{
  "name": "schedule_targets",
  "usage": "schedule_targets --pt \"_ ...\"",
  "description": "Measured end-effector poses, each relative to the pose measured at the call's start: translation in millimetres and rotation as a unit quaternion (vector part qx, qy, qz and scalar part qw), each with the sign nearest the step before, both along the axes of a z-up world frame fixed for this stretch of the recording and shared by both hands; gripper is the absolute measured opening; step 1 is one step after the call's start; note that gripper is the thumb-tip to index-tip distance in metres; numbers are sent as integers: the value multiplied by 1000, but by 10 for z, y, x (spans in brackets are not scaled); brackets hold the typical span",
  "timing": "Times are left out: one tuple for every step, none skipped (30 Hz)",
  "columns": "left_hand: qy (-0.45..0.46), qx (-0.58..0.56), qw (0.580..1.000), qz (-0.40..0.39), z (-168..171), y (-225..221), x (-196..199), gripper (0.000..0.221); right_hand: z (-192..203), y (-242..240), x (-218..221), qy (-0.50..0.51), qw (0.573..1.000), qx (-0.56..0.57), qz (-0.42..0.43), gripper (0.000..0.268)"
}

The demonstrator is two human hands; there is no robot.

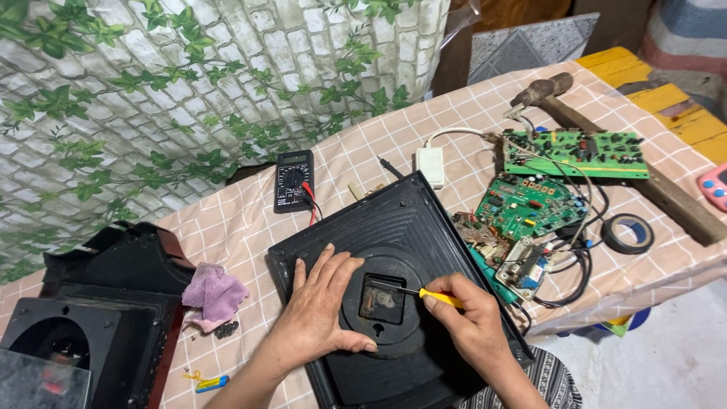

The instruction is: Removing screws from the back panel of an electronic device to disassemble it.

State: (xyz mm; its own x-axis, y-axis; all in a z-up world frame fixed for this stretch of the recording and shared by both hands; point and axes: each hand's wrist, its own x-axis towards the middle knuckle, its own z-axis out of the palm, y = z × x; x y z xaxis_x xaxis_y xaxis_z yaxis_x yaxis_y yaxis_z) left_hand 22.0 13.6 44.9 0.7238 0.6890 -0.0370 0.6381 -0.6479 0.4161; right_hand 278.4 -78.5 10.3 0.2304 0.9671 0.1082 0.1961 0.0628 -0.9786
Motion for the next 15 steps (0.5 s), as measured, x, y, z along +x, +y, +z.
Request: schedule_targets --pt "-3 1 1000 -2 2 25 6 129 -81 -8 25 -3 1000 1 -2 9" --pt "28 16 999 -18 5 49 10 127 -161 -15 49 70 997 -14 -39 6" --pt "60 30 997 -30 9 60 -11 125 -241 -21 54 142 987 -29 -73 6" --pt "57 31 997 -29 96 64 -2 125 -236 -27 66 140 987 -28 -72 6" --pt "91 -4 994 -53 198 88 7 115 -236 -9 75 183 979 -7 -90 7" --pt "125 -39 988 -77 301 108 23 104 -234 6 92 225 968 13 -107 9" --pt "127 -36 988 -78 351 133 38 104 -240 12 103 226 968 17 -108 9" --pt "154 -34 982 -101 400 157 55 102 -249 19 118 261 959 26 -107 8" --pt "180 -32 975 -124 441 176 77 99 -259 22 139 294 949 34 -106 7" --pt "181 -29 975 -125 393 236 73 99 -266 29 144 294 949 37 -107 7" --pt "177 4 971 -162 347 294 66 102 -267 37 150 308 945 36 -104 7" --pt "172 38 964 -198 303 353 55 105 -267 47 152 321 941 35 -102 7" --pt "171 41 964 -197 302 409 73 105 -249 42 149 319 941 39 -101 7" --pt "175 89 950 -245 303 466 90 101 -230 40 145 301 947 28 -109 6" --pt "178 136 930 -290 305 526 105 98 -210 38 138 282 952 18 -118 6"
